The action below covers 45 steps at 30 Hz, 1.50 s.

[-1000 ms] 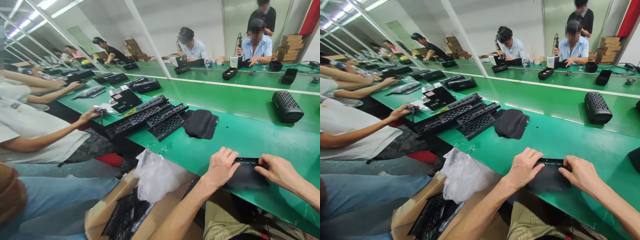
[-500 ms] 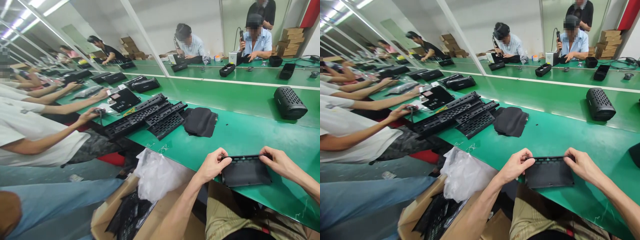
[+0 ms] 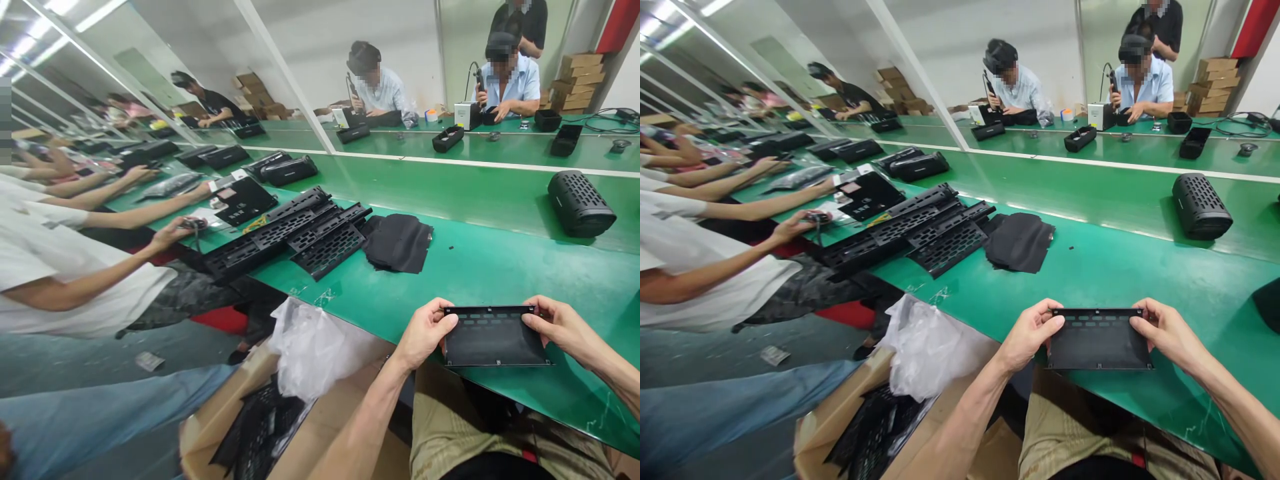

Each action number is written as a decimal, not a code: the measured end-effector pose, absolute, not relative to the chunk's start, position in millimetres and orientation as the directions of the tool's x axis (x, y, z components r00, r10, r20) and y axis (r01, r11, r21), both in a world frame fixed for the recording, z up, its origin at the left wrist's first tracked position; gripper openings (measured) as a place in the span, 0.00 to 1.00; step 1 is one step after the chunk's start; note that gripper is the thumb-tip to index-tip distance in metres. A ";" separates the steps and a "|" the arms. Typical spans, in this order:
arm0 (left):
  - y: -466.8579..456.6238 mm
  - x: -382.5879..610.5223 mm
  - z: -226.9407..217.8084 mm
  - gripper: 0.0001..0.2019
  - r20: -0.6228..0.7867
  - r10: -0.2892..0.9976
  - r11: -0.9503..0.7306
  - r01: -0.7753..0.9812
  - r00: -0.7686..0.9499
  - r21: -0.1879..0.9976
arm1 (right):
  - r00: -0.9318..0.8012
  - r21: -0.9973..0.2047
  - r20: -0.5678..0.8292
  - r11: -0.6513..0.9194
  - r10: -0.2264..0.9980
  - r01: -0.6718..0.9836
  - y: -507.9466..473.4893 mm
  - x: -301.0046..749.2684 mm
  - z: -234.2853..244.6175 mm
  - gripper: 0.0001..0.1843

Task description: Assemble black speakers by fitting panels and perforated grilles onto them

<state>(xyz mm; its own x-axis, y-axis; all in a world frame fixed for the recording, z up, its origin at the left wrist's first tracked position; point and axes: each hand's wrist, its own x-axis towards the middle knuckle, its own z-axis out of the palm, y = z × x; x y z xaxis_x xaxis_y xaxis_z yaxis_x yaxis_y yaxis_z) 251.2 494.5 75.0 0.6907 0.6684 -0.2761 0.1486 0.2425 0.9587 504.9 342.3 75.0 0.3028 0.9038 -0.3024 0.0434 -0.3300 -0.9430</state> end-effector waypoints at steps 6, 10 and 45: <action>491.3 247.6 71.7 0.27 -0.288 0.673 0.306 0.098 0.681 0.947 | 0.330 -0.948 -0.313 -0.314 0.891 -0.050 338.7 504.1 79.8 0.33; 489.4 244.7 66.6 0.28 -0.274 0.677 0.344 0.036 0.682 0.938 | 0.337 -0.951 -0.308 -0.299 0.890 -0.081 336.2 504.5 80.3 0.33; 474.0 238.6 56.2 0.40 -0.161 0.656 0.568 -0.341 0.738 0.749 | 0.274 -0.730 -0.437 -0.160 0.857 -0.665 322.4 494.3 87.1 0.21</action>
<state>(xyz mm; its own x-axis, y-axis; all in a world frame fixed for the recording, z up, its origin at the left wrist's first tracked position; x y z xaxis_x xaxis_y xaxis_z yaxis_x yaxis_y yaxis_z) 238.6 474.0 56.2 0.7375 0.6558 -0.1612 -0.3413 0.5680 0.7489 494.3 322.4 87.1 0.2737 0.8568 -0.4370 -0.6650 -0.1597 -0.7296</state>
